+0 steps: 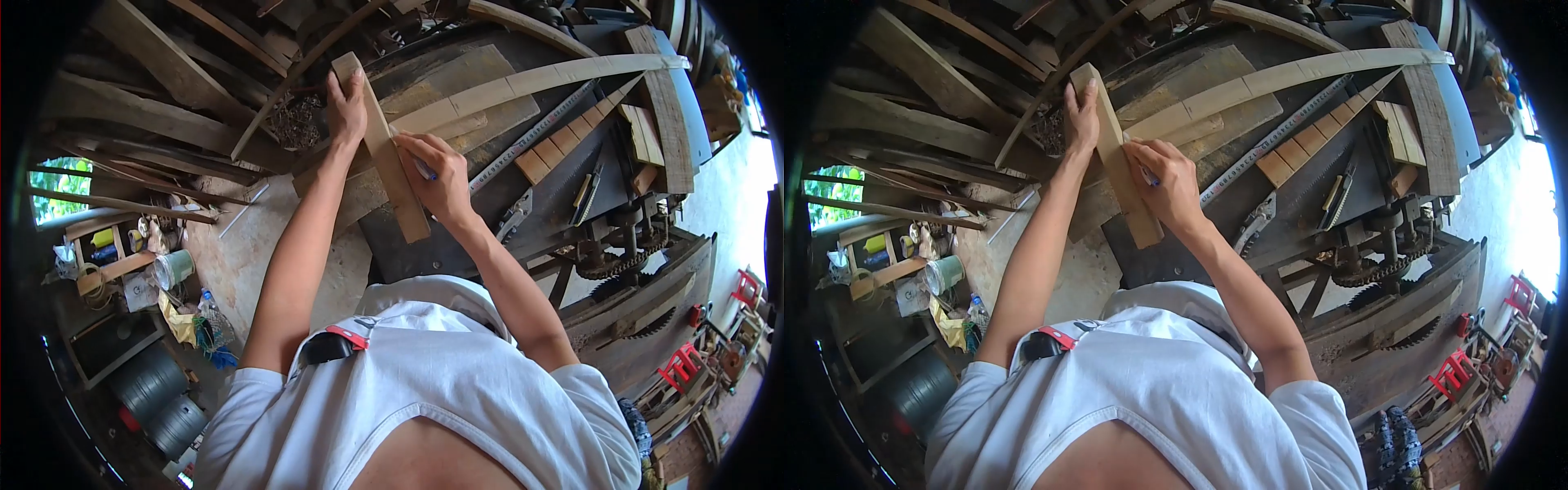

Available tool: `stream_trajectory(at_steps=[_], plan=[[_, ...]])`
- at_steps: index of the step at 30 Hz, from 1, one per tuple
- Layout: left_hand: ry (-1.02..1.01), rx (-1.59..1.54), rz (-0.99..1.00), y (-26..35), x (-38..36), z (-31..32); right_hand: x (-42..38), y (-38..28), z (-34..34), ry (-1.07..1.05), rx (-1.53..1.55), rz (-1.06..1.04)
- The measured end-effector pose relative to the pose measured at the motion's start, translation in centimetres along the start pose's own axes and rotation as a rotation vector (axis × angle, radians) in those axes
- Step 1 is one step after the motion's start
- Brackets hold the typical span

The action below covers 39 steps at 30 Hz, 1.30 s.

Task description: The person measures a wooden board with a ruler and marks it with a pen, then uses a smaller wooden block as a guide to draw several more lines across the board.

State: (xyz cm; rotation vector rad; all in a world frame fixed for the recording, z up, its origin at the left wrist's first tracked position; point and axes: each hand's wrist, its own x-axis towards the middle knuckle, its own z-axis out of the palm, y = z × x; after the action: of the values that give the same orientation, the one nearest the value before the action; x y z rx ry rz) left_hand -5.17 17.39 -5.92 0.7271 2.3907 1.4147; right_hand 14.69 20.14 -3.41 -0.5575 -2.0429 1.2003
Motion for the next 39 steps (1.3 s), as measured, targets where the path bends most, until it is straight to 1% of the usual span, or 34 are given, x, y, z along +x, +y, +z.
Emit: stream_trajectory(at_steps=[2, 3, 4, 7, 8, 10, 11, 13, 14, 16, 17, 19, 22, 24, 25, 26, 28, 30, 32, 34, 37, 38, 39], plan=[[0.059, -0.004, -0.011, -1.6, 0.6, 0.4, -0.2, -0.1, -0.2, 0.003, -0.004, -0.012], [0.067, 0.058, -0.018, -1.9, 0.7, 0.4, -0.8, -0.4, -0.6, -0.011, -0.013, -0.010], [0.079, 0.055, -0.016, -1.3, 0.7, 0.2, -1.5, -0.6, -1.0, -0.030, -0.023, -0.007], [0.053, 0.111, -0.050, -1.4, 0.3, 0.2, -2.0, -0.7, -1.0, -0.037, -0.014, 0.010], [0.039, 0.034, -0.001, -2.6, 0.9, 0.5, -1.8, -0.6, -1.0, -0.022, -0.020, 0.002], [0.023, 0.019, -0.034, -1.0, 0.3, 0.2, -0.9, 0.1, -0.5, -0.004, -0.011, -0.010], [0.022, 0.023, -0.030, -1.4, 0.3, 0.3, -0.6, 0.1, -0.3, -0.010, -0.002, -0.002], [0.107, 0.084, 0.010, -0.9, 0.5, 0.4, -0.6, 0.0, -0.3, -0.029, -0.026, -0.007], [0.072, 0.100, -0.014, -0.9, 0.2, 0.2, -1.2, -0.2, -0.6, -0.032, -0.024, -0.020], [0.091, 0.089, 0.025, -1.4, 0.4, 0.3, -2.4, -0.7, -1.1, -0.026, 0.008, 0.012], [0.088, 0.090, 0.016, -1.8, 0.5, 0.3, -2.6, -0.6, -1.2, -0.034, -0.019, -0.015], [0.098, 0.051, 0.027, -1.8, 0.6, 0.6, -1.9, -0.7, -1.0, -0.023, -0.026, -0.009], [0.048, 0.024, -0.026, -0.7, 0.1, 0.2, -0.7, 0.1, -0.1, 0.001, -0.007, -0.027], [0.091, 0.054, 0.005, -2.0, 0.7, 0.6, -0.3, 0.1, 0.0, -0.016, -0.013, -0.018], [0.066, 0.109, -0.020, -1.1, 0.2, 0.1, -0.8, -0.3, -0.5, -0.035, -0.024, -0.003], [0.053, 0.097, -0.007, -0.5, 0.1, 0.0, -1.2, -0.5, -0.8, -0.040, -0.022, -0.013], [0.073, 0.097, 0.001, -1.0, 0.1, 0.1, -2.4, -1.0, -1.1, -0.025, -0.003, 0.012], [0.072, 0.054, -0.002, -1.3, 0.3, 0.4, -2.2, -0.8, -1.1, -0.034, -0.017, 0.029], [0.012, 0.012, -0.031, -0.1, 0.1, 0.0, -0.8, -0.2, -0.3, 0.006, -0.004, -0.010], [0.077, 0.049, -0.022, -0.6, 0.1, 0.4, -0.4, 0.0, 0.1, 0.014, 0.017, -0.011], [0.039, 0.092, -0.034, -0.1, 0.0, -0.1, -1.5, -0.5, -0.7, -0.029, -0.016, -0.010], [0.070, 0.088, 0.000, -0.5, 0.1, 0.1, -1.8, -0.5, -0.7, -0.036, -0.011, -0.015], [0.073, 0.126, -0.020, -0.6, 0.2, 0.0, -2.2, -0.6, -0.7, -0.028, 0.010, 0.003]])
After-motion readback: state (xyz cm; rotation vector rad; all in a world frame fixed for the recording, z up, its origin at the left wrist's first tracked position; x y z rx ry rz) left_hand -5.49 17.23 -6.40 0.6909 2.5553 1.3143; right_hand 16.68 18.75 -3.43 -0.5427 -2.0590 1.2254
